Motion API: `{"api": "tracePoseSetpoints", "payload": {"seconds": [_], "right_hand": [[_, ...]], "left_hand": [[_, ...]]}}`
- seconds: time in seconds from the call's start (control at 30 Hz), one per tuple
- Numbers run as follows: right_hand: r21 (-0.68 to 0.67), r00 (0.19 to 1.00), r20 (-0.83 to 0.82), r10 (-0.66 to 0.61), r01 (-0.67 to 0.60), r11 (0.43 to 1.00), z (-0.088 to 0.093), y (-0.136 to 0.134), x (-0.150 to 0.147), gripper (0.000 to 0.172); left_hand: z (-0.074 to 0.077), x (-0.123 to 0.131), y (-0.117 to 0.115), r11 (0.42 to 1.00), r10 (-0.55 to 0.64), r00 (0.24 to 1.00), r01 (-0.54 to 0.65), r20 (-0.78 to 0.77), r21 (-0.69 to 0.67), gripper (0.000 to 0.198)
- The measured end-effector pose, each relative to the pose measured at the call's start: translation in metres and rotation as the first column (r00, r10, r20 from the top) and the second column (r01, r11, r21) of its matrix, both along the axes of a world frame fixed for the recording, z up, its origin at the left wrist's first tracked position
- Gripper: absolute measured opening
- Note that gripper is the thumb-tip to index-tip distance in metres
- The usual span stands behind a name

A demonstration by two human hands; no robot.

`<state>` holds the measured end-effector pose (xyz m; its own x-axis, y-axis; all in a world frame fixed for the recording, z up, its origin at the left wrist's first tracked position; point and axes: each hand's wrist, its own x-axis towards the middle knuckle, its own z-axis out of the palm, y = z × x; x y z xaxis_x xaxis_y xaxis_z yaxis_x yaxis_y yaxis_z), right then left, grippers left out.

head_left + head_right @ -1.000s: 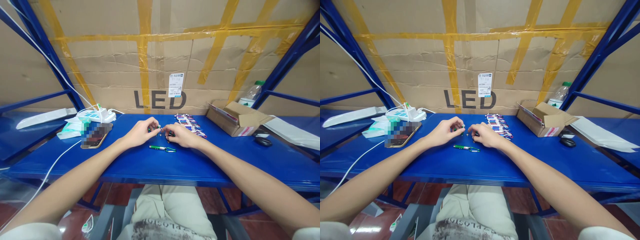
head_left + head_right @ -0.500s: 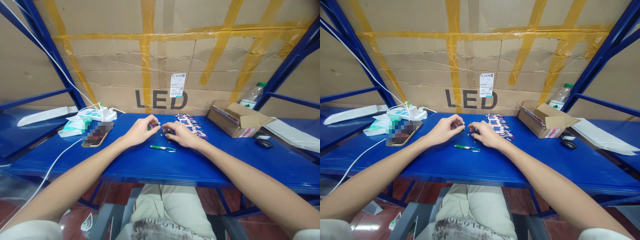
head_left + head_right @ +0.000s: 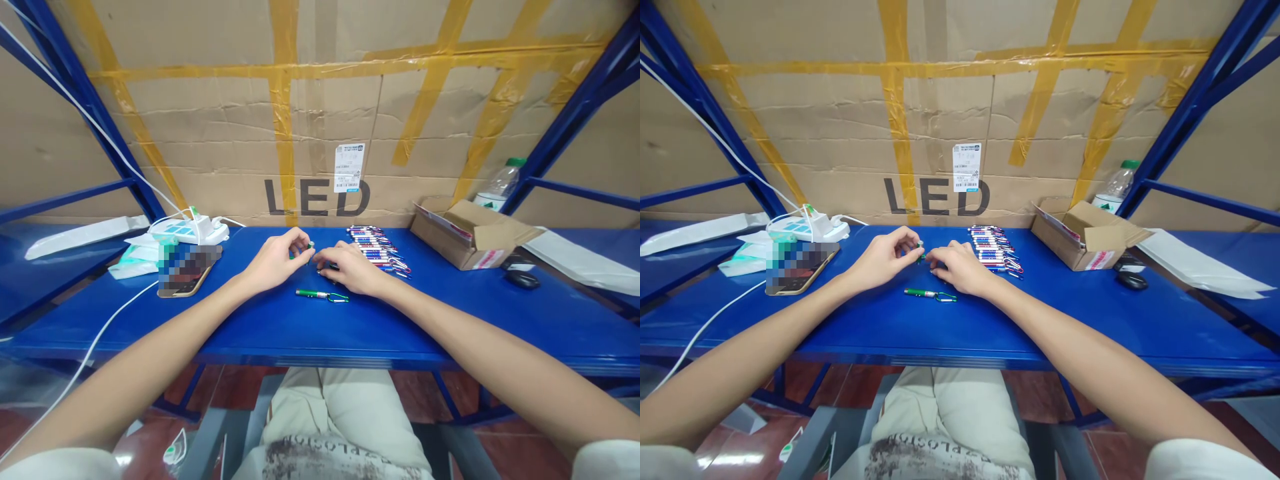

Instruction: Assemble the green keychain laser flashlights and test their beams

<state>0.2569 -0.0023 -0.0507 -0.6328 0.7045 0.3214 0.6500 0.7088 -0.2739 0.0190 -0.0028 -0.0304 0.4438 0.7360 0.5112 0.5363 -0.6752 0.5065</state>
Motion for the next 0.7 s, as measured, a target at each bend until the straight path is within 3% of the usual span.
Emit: {"api": "tracePoseSetpoints", "payload": {"seconds": [0.43,0.7], "right_hand": [[-0.076,0.997,-0.073,0.004,-0.01,0.997,-0.0012,0.0032,-0.0008,0.026],[-0.137,0.994,-0.099,0.036,-0.049,0.989,0.0079,-0.0009,0.0053,0.027]], "left_hand": [[0.0,-0.0004,0.0003,1.0,0.0,1.0,0.0,-0.003,0.006,0.028],[0.0006,-0.0005,0.0001,1.0,0.005,0.999,-0.006,-0.044,-0.019,0.027]]}}
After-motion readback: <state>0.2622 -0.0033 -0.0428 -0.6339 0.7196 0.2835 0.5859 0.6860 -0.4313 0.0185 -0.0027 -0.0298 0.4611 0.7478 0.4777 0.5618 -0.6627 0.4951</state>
